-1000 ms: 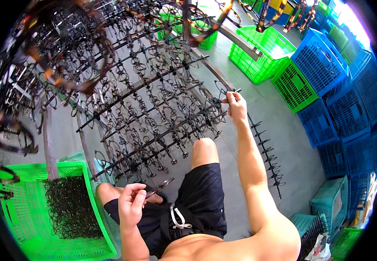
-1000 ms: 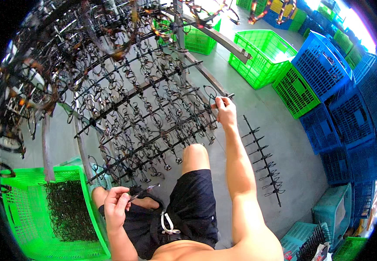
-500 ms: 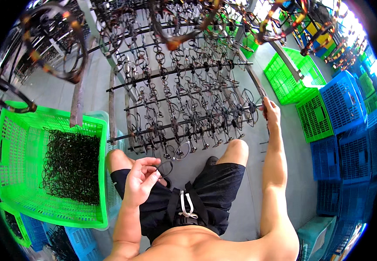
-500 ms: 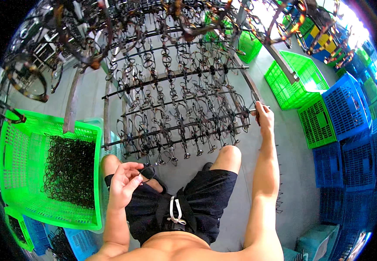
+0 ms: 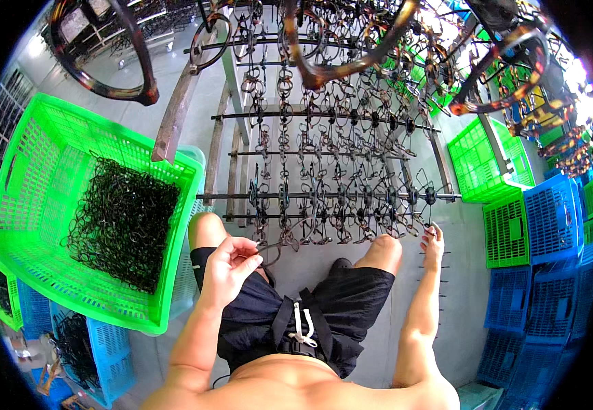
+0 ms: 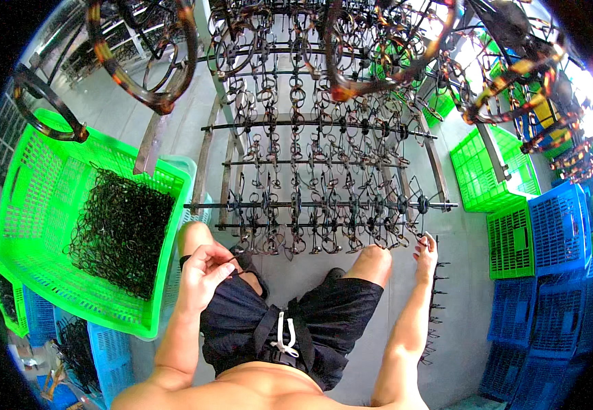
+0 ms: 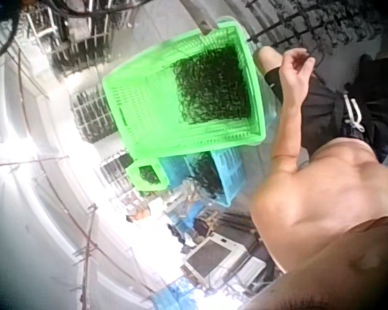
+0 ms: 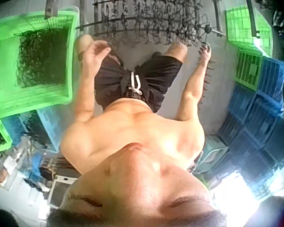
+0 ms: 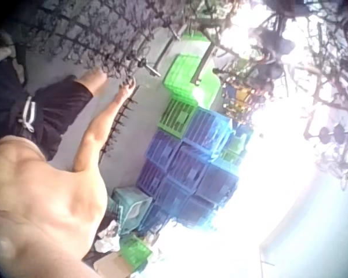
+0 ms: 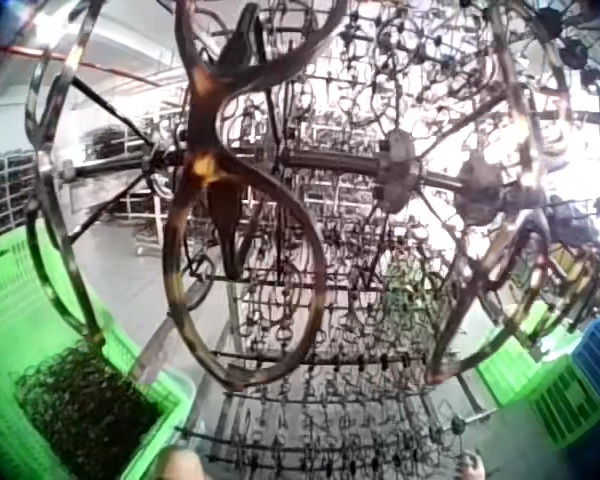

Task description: The person sits on the floor and repeatedly picks up small black components from a green basket, then attaches them to a metal rack filled with eyeglass frames. The person handles the components one at a time and places them onto the rack.

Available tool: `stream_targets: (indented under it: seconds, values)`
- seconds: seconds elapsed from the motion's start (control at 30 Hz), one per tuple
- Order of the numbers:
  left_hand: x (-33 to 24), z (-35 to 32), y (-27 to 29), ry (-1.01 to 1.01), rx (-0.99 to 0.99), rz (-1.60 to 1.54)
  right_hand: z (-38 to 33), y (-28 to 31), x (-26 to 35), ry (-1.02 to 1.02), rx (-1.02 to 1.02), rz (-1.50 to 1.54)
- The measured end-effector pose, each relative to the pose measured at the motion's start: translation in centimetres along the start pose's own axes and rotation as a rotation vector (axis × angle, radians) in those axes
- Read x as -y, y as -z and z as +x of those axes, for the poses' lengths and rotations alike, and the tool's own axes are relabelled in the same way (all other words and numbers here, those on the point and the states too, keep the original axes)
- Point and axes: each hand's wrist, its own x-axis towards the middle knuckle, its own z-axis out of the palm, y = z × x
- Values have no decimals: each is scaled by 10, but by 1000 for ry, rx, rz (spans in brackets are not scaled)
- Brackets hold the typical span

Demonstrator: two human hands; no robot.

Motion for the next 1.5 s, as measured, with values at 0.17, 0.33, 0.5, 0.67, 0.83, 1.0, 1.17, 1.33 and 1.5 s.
stream_targets:
  seconds: [0.17, 0.33, 0.5, 0.67, 0.83, 1.0, 1.17, 1.33, 1.5]
  values:
    - [5, 7, -4, 105, 7, -113, 8, -10, -10, 13, -63, 148]
    - [10, 5, -6, 109, 19, -240, 2, -13, -14, 2, -65, 395]
    - [11, 1, -4, 74, 8, -327, -6, -22, -30, -78, -232, 478]
    - [17, -7, -3, 50, -35, -249, -170, -144, 76, 641, -359, -161]
    - [18, -10, -19, 45, 52, 44, -285, -238, 89, 249, 1055, 212]
    - [16, -4, 13, 29, -66, 68, -291, -269, 120, 201, 944, 282]
    - [29, 42, 154, -165, -583, 835, -272, -301, 127, 148, 650, 332]
    - [93, 70, 270, 781, -572, 1313, -278, -328, 128, -85, 668, 404]
    - [111, 69, 262, 861, -447, 1155, -283, -332, 128, -203, 634, 396]
